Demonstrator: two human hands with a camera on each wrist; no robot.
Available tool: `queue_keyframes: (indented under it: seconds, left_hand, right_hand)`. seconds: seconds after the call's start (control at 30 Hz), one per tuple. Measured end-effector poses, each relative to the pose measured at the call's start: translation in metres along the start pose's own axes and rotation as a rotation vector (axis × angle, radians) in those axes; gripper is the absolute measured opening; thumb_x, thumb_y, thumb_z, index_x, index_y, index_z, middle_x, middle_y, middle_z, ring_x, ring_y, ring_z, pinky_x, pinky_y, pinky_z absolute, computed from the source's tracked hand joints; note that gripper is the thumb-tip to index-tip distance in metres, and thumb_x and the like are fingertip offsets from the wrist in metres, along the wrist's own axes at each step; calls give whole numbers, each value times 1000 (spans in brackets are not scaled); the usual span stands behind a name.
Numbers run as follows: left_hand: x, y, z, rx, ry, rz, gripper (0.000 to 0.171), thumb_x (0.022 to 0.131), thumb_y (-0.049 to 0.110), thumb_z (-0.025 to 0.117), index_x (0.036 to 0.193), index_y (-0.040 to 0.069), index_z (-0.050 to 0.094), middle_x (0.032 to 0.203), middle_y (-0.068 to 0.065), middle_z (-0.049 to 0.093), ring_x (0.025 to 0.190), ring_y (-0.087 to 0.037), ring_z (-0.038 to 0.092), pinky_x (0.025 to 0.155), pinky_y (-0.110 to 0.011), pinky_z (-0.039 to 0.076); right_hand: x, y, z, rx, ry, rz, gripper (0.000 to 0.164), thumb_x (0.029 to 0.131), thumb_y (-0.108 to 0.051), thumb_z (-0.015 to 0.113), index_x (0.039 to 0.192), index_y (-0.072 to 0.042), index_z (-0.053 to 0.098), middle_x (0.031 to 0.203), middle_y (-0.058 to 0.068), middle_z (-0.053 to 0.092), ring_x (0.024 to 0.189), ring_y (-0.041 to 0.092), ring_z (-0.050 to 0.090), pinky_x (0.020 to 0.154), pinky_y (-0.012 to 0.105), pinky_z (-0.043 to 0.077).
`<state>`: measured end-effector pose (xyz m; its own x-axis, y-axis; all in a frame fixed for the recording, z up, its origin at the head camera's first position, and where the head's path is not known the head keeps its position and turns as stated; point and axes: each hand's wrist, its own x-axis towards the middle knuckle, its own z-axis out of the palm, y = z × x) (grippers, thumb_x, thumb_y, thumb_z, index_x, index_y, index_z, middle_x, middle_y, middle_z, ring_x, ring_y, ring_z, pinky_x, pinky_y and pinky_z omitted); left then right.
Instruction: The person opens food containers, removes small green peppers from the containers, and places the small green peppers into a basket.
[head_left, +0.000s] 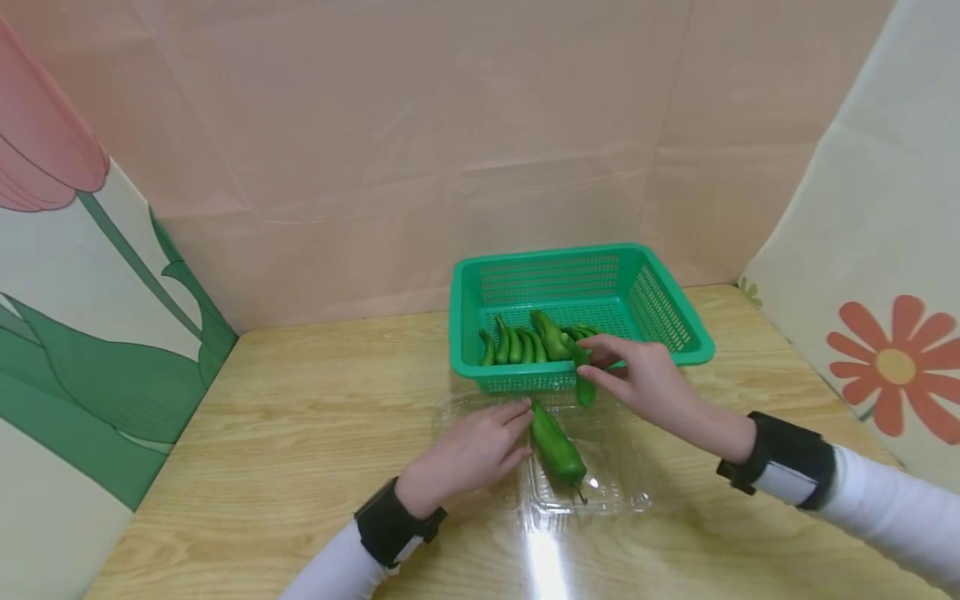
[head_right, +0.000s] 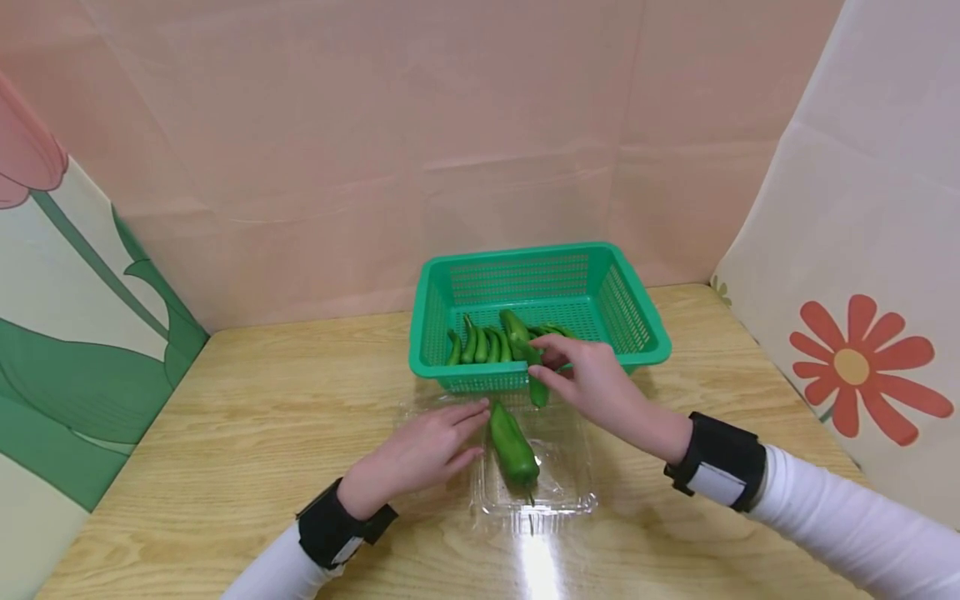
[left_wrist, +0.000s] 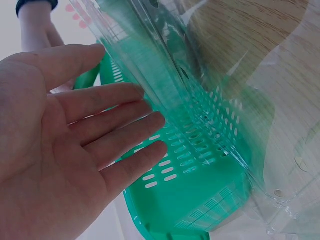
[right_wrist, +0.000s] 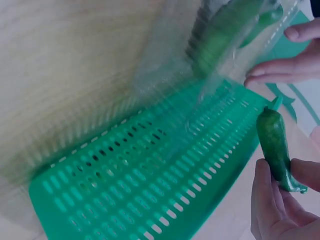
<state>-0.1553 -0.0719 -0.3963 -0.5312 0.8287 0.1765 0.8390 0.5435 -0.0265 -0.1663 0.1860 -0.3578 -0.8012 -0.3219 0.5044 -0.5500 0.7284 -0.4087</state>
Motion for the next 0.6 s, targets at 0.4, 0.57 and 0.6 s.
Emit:
queue_keyframes:
  seconds: [0.4,0.57,0.6]
  left_hand:
    - [0,-1,2,23,18,1,50,93,37,58,131,3,54,138,-12,52,124,-21,54,104,-31,46]
    - [1,-1,4,26,13,0,50,93,37,57,131,4,54,138,-12,53,123,-20,54,105,-30,46]
    - [1,0,4,24,10,-2,50,94,37,57,131,4,54,138,-12,52,124,-21,54,105,-30,46]
  right_hand:
    - [30,6,-16,-32,41,16,29,88,-17,68,113,-3,65,81,6,70,74,19,68,59,30,60]
    - [41,11,-19,-39,23,49,31,90,-22,65,115,-3,63,84,7,71,75,20,68,61,34,61]
    - [43,11,-20,-37,20,52,31,91,-22,65,115,-3,63,84,7,71,76,20,68,62,35,61]
